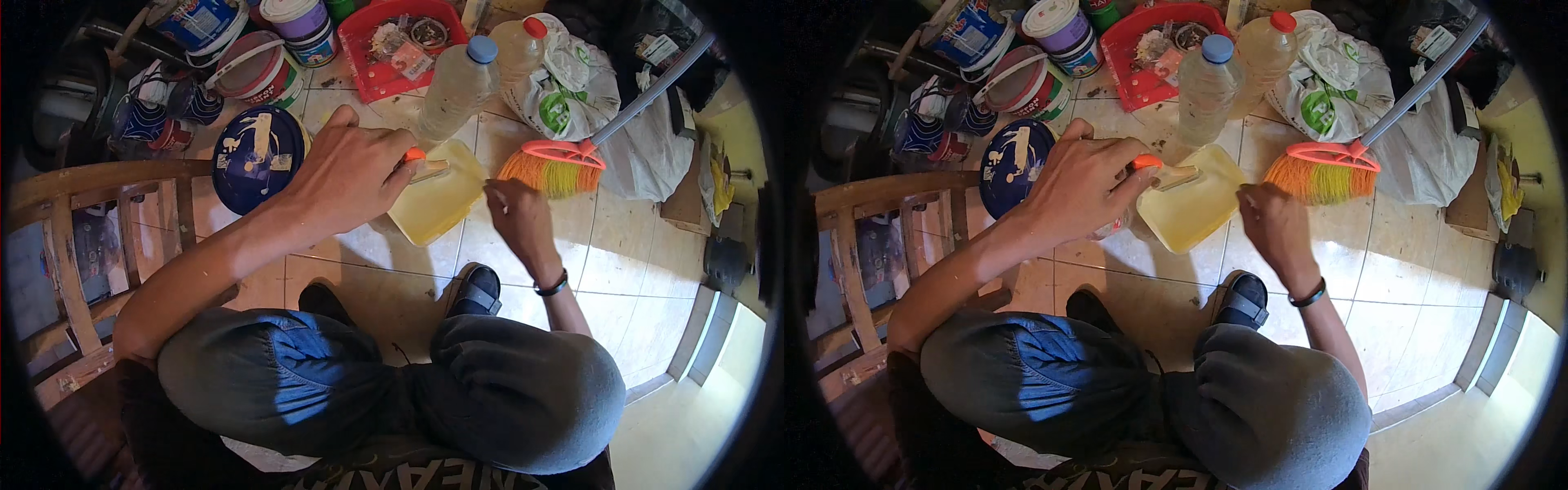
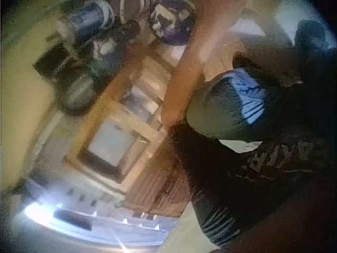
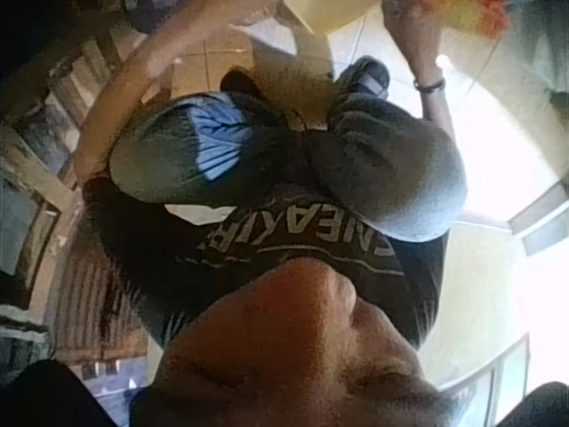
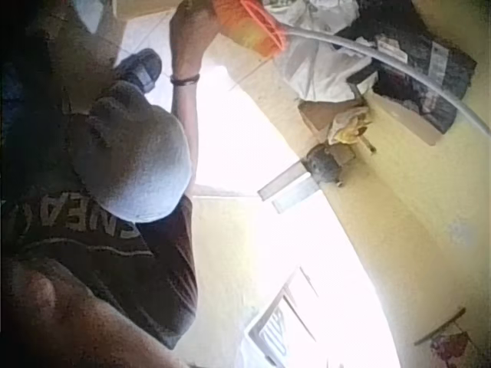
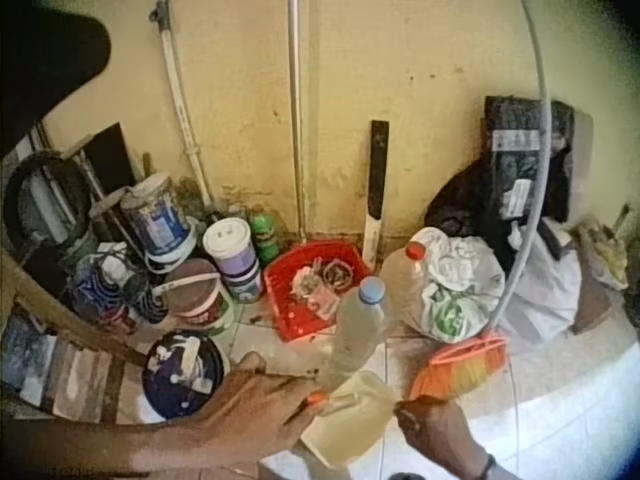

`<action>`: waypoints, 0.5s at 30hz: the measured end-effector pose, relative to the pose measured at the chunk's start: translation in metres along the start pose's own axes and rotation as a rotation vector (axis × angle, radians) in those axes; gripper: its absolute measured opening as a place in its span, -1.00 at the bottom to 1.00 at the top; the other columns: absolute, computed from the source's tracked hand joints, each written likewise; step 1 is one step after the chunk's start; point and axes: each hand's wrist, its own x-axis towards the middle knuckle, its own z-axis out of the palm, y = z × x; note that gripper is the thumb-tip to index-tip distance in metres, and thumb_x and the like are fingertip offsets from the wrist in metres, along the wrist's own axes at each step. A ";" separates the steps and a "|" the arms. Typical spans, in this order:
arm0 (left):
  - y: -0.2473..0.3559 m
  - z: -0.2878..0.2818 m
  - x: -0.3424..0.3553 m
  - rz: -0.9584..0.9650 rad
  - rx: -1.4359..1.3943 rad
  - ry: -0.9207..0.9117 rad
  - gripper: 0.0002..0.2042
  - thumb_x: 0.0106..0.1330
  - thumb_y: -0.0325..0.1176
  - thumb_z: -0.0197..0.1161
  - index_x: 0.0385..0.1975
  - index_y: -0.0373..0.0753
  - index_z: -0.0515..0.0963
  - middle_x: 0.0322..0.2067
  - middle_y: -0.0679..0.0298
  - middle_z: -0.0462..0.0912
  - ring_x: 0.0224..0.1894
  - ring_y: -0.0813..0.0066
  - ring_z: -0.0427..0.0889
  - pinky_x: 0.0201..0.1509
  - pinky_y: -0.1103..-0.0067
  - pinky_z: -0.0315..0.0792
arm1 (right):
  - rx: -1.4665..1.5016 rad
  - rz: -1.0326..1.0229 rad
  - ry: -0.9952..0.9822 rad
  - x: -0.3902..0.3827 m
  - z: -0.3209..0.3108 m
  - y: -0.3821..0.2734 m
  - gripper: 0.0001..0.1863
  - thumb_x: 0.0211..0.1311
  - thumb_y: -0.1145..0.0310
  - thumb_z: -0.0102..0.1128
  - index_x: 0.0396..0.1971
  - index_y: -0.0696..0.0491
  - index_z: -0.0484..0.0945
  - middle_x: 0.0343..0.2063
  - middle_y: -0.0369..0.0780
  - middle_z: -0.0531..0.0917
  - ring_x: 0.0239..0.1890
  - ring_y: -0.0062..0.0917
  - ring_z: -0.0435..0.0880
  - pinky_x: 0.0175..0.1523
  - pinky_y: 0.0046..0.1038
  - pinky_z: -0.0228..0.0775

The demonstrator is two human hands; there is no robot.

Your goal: The person is stirring white liquid in a yellow plastic tray using a wooden stick and a paintbrush. They dip the brush into the liquid and move a clear plastic bottle aside.

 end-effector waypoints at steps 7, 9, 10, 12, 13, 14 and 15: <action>0.000 -0.001 0.002 -0.016 -0.024 -0.055 -0.76 0.55 -0.21 0.26 -0.20 -0.28 0.69 -0.49 0.03 0.74 -0.42 0.01 0.66 0.08 0.27 0.36 | -0.006 -0.127 -0.251 -0.055 0.007 -0.026 -0.71 0.41 0.33 0.39 0.08 -0.01 0.76 -0.36 -0.16 0.67 -0.43 -0.20 0.76 -0.32 -0.20 0.62; 0.000 -0.001 0.000 -0.022 -0.031 -0.086 -0.75 0.55 -0.21 0.26 -0.20 -0.28 0.70 -0.47 0.02 0.74 -0.41 0.00 0.66 0.08 0.27 0.36 | -0.010 -0.030 -0.217 -0.049 -0.002 -0.015 -0.74 0.43 0.33 0.39 0.06 0.00 0.76 -0.36 -0.15 0.67 -0.45 -0.19 0.75 -0.34 -0.19 0.61; -0.001 0.000 -0.003 -0.025 -0.002 -0.141 -0.79 0.52 -0.23 0.29 -0.17 -0.26 0.70 -0.44 0.07 0.77 -0.37 0.06 0.70 0.08 0.28 0.36 | -0.018 -0.020 -0.131 -0.044 0.002 -0.009 -0.75 0.43 0.34 0.37 0.05 0.00 0.77 -0.37 -0.14 0.66 -0.45 -0.18 0.74 -0.35 -0.18 0.60; -0.003 0.006 -0.009 -0.023 0.022 -0.190 -0.81 0.48 -0.25 0.33 -0.15 -0.24 0.71 -0.40 0.11 0.79 -0.34 0.11 0.73 0.08 0.29 0.35 | -0.013 -0.009 -0.084 -0.038 0.010 -0.009 -0.75 0.44 0.34 0.37 0.05 0.00 0.76 -0.37 -0.14 0.66 -0.45 -0.18 0.74 -0.35 -0.18 0.61; 0.000 0.011 -0.008 0.010 -0.010 -0.211 -0.82 0.48 -0.26 0.33 -0.14 -0.22 0.71 -0.39 0.11 0.79 -0.33 0.12 0.72 0.09 0.29 0.35 | -0.009 0.010 -0.025 -0.039 0.013 -0.008 -0.75 0.45 0.33 0.36 0.06 -0.01 0.76 -0.37 -0.14 0.66 -0.45 -0.17 0.74 -0.35 -0.18 0.61; 0.003 0.016 -0.006 0.042 -0.040 -0.232 -0.83 0.48 -0.26 0.33 -0.14 -0.21 0.72 -0.39 0.11 0.78 -0.33 0.12 0.71 0.09 0.29 0.35 | -0.051 0.007 -0.040 -0.047 0.018 -0.008 -0.75 0.46 0.33 0.36 0.06 0.00 0.76 -0.36 -0.14 0.65 -0.45 -0.18 0.74 -0.34 -0.19 0.61; 0.003 0.018 -0.006 0.047 -0.040 -0.233 -0.83 0.48 -0.26 0.33 -0.14 -0.21 0.72 -0.39 0.11 0.78 -0.33 0.12 0.71 0.09 0.29 0.35 | -0.038 -0.012 -0.062 -0.053 0.022 -0.015 -0.74 0.46 0.32 0.37 0.07 0.00 0.75 -0.35 -0.15 0.65 -0.45 -0.18 0.74 -0.34 -0.19 0.62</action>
